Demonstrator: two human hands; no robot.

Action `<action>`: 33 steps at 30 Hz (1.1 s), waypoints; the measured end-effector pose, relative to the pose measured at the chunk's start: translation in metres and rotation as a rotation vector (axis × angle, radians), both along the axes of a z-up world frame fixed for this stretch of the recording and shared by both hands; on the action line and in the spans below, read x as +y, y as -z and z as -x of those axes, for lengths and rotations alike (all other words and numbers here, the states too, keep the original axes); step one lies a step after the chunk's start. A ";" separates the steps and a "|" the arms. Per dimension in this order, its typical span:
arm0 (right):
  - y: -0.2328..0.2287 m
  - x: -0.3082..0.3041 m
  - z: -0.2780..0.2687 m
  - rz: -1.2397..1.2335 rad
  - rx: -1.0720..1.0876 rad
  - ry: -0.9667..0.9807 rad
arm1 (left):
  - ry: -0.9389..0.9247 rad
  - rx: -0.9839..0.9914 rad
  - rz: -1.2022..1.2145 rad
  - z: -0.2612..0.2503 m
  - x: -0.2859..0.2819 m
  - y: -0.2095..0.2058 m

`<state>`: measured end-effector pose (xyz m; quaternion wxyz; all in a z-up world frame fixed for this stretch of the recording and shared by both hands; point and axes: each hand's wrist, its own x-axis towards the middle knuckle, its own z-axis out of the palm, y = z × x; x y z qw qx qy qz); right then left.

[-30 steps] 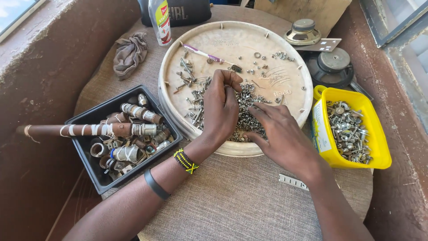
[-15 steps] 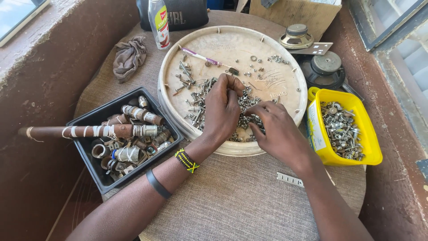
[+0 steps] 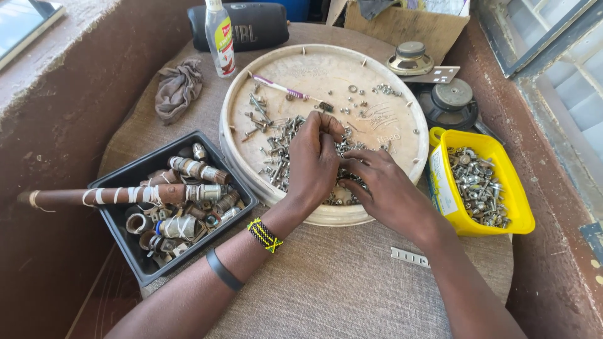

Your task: Sorting through a large collection of mixed screws, nails, and other small hardware on a tray and placing selected items into a yellow bin.

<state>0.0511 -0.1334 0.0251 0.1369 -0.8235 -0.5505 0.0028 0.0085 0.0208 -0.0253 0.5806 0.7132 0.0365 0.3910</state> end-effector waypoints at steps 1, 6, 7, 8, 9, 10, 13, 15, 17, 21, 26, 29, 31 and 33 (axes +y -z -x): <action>-0.003 -0.001 0.004 0.005 0.004 0.001 | 0.001 0.004 0.005 0.001 0.000 0.000; -0.001 -0.001 0.001 0.028 0.042 0.041 | -0.015 0.002 -0.009 -0.001 0.002 -0.002; 0.002 0.000 0.001 0.031 0.043 0.041 | -0.016 0.004 -0.007 -0.001 0.003 -0.001; 0.004 0.001 0.000 0.011 0.036 0.063 | -0.018 -0.002 -0.015 -0.002 0.003 -0.001; 0.007 0.001 0.000 -0.009 0.029 0.086 | -0.021 -0.008 -0.024 -0.002 0.003 0.000; 0.010 0.001 -0.002 -0.009 0.028 0.086 | -0.021 -0.009 -0.023 -0.003 0.003 0.000; 0.014 0.002 -0.002 -0.052 0.024 0.101 | -0.020 -0.016 -0.016 -0.003 0.003 0.001; 0.008 0.003 0.001 -0.091 0.047 0.111 | -0.028 -0.008 -0.016 -0.004 0.003 0.001; 0.009 0.004 0.002 -0.103 0.050 0.118 | -0.033 -0.014 -0.016 -0.002 0.003 -0.001; 0.004 0.006 0.003 -0.152 0.068 0.104 | -0.042 0.025 -0.006 0.001 0.001 -0.006; 0.002 0.004 0.000 -0.284 0.110 0.097 | 0.013 0.039 0.073 0.004 -0.003 -0.008; 0.000 -0.001 -0.004 -0.343 0.196 0.147 | 0.098 0.087 0.166 0.003 -0.006 -0.010; -0.001 -0.006 -0.008 -0.368 0.234 0.181 | 0.143 0.121 0.207 0.006 -0.010 -0.017; -0.008 -0.011 -0.009 -0.449 0.263 0.234 | 0.301 0.183 0.507 0.012 -0.017 -0.030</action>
